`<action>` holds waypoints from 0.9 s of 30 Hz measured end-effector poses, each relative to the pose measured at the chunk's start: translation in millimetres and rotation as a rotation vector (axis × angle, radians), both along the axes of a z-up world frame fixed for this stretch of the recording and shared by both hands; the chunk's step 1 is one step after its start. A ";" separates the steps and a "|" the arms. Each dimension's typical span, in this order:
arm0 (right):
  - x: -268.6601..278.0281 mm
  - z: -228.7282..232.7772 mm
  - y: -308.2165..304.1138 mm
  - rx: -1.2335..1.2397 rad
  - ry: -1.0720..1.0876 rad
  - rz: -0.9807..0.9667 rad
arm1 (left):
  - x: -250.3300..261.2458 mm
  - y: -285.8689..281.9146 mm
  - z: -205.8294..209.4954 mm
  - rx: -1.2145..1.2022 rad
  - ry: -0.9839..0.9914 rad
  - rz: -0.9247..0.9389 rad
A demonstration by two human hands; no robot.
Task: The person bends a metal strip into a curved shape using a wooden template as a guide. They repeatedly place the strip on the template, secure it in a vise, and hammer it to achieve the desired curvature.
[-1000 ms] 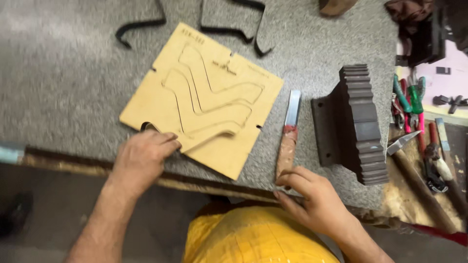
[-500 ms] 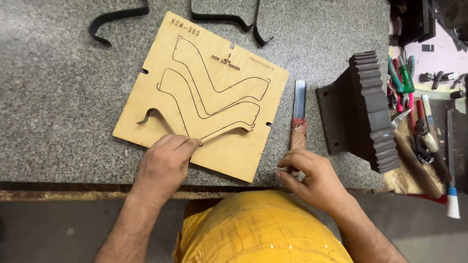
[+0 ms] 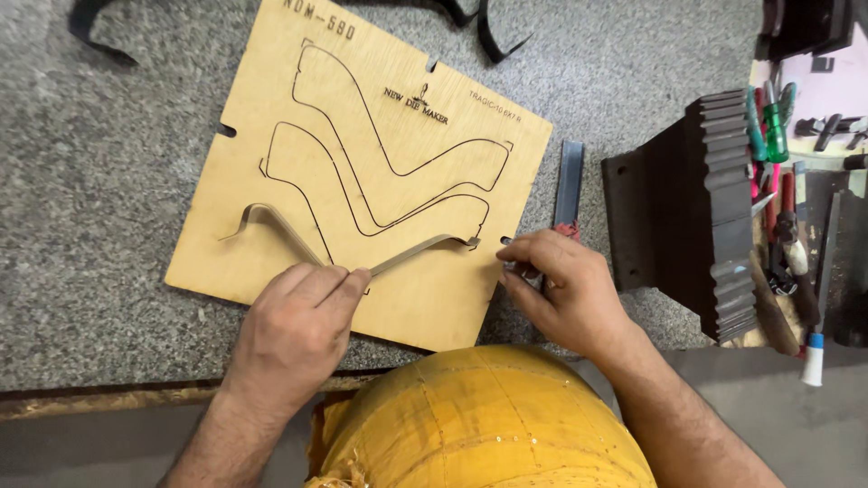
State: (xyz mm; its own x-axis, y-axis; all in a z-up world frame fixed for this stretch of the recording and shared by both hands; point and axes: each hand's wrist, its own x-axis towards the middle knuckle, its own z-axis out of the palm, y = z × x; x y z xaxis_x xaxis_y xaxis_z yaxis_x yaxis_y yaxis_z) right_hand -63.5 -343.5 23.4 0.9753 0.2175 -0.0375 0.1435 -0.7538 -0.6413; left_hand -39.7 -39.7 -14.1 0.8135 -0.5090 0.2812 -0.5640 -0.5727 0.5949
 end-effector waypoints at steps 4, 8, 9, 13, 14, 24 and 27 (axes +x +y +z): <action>13.8 -1.2 6.7 -0.025 0.013 0.020 | -0.1 -4.0 3.5 -0.015 0.011 -0.015; 17.6 -6.7 13.5 0.010 0.044 0.039 | -4.2 -6.5 1.9 -0.004 0.014 0.005; 18.6 -8.3 14.3 0.009 0.047 0.049 | -4.9 -7.0 1.7 -0.002 0.005 0.019; 21.4 -14.9 15.1 0.026 0.053 0.072 | -5.4 -7.5 2.3 -0.001 0.004 0.036; 22.0 -15.8 15.0 0.030 0.052 0.076 | -5.3 -7.7 2.6 -0.001 0.009 0.033; 23.2 -16.5 15.4 -0.046 -0.046 0.104 | -8.3 -11.8 4.2 0.010 0.002 0.045; 23.0 -19.2 16.7 -0.027 -0.088 0.133 | -10.0 -11.0 5.0 0.016 0.016 0.050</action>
State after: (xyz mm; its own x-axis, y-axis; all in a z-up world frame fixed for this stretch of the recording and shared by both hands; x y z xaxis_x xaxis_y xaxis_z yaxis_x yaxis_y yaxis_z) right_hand -40.5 -326.8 4.2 0.9376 0.3455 0.0391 0.2982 -0.7412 -0.6015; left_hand -49.7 -50.7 -9.1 0.8423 -0.4722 0.2599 -0.5250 -0.6095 0.5941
